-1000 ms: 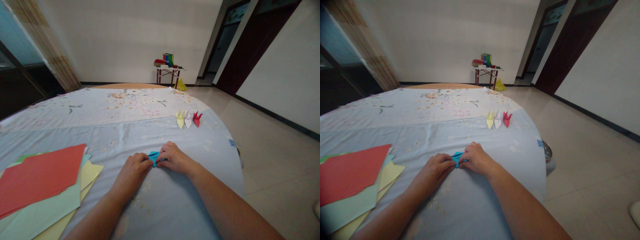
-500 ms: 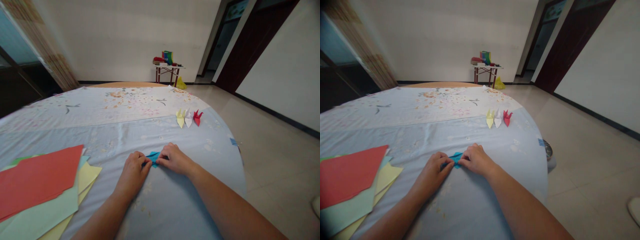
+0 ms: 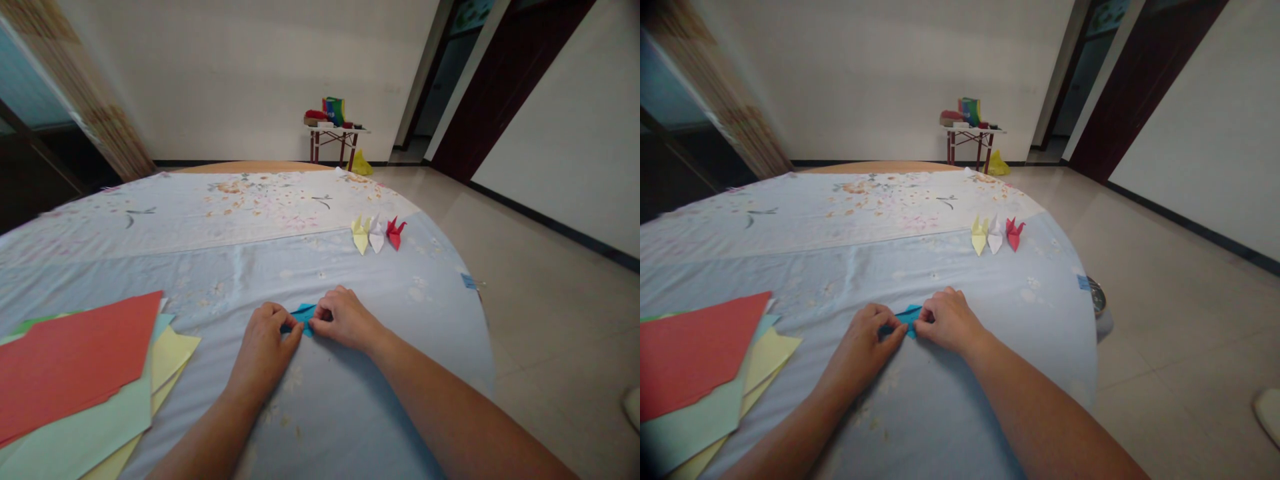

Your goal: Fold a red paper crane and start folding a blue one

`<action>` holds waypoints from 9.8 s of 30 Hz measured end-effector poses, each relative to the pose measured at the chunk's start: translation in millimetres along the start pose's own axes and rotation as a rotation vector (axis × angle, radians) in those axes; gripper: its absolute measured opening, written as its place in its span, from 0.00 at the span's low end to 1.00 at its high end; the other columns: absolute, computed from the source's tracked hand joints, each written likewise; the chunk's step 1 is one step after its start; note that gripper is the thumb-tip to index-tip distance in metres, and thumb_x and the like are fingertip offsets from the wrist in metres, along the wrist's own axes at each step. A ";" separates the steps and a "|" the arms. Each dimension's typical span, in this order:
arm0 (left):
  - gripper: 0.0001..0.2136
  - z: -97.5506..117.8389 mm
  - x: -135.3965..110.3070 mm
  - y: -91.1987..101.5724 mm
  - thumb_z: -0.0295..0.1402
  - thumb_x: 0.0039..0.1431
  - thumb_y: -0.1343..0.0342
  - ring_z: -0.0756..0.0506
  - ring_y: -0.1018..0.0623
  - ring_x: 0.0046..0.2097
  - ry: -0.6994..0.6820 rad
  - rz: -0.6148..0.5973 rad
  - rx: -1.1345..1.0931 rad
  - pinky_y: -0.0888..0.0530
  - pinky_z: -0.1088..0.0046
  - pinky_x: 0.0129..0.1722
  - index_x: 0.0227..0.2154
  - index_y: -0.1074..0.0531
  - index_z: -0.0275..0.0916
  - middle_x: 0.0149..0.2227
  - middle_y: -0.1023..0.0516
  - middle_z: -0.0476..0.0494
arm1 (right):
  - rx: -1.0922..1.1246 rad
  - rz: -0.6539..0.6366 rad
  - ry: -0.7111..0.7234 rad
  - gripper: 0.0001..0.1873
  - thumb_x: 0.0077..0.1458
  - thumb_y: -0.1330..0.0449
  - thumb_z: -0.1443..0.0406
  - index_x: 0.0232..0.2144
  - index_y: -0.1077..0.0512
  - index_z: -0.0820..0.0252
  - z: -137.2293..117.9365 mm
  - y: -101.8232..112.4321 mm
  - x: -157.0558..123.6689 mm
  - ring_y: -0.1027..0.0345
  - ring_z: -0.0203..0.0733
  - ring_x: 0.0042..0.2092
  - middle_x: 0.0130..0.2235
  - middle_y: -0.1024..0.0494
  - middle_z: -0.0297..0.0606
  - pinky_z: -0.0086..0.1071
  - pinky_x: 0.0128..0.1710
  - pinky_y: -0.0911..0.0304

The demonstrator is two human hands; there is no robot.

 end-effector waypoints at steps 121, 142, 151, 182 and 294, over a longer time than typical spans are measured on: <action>0.31 -3.0 -7.6 -9.1 0.34 0.47 0.40 0.44 0.23 0.41 0.299 0.176 -1.028 0.27 0.62 0.44 0.52 0.48 0.39 0.42 0.27 0.41 | 1.050 0.078 -0.101 0.16 0.48 0.41 0.63 0.40 0.34 0.62 6.4 -8.5 -0.4 0.35 0.32 0.29 0.30 0.29 0.32 0.26 0.29 0.40; 0.13 0.7 -10.4 4.9 0.40 0.57 0.53 0.48 0.27 0.33 0.257 0.165 -0.811 0.30 0.73 0.35 0.38 0.31 0.38 0.32 0.25 0.49 | 0.673 0.289 0.045 0.09 0.55 0.48 0.64 0.34 0.30 0.62 -7.2 18.2 -10.6 0.33 0.35 0.32 0.30 0.26 0.35 0.28 0.34 0.38; 0.15 -7.7 -11.4 -3.8 0.44 0.54 0.50 0.49 0.30 0.24 0.393 0.161 -1.113 0.32 0.74 0.26 0.23 0.33 0.38 0.20 0.32 0.52 | 0.822 0.241 -0.026 0.07 0.54 0.47 0.65 0.36 0.34 0.61 3.3 4.0 -5.3 0.33 0.35 0.32 0.30 0.28 0.34 0.29 0.34 0.37; 0.13 -0.9 -11.7 -16.8 0.42 0.52 0.47 0.46 0.26 0.29 0.388 -0.035 -0.953 0.27 0.70 0.31 0.31 0.29 0.37 0.25 0.27 0.50 | 0.616 0.380 0.000 0.05 0.52 0.44 0.66 0.33 0.29 0.60 4.7 23.2 -9.0 0.31 0.34 0.30 0.29 0.25 0.33 0.28 0.33 0.35; 0.38 4.1 -8.7 -13.8 0.35 0.43 0.36 0.44 0.24 0.40 0.472 -0.135 -1.224 0.30 0.70 0.38 0.57 0.48 0.40 0.47 0.28 0.36 | 0.115 0.722 0.106 0.06 0.52 0.42 0.63 0.33 0.28 0.58 -16.6 54.7 -31.1 0.37 0.41 0.36 0.29 0.28 0.36 0.38 0.41 0.44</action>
Point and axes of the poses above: each hand's wrist, its own x-axis towards the middle knuckle, its own y-axis out of the back of the hand, z = x × y, the point moved 6 cm from there along x, towards the middle knuckle
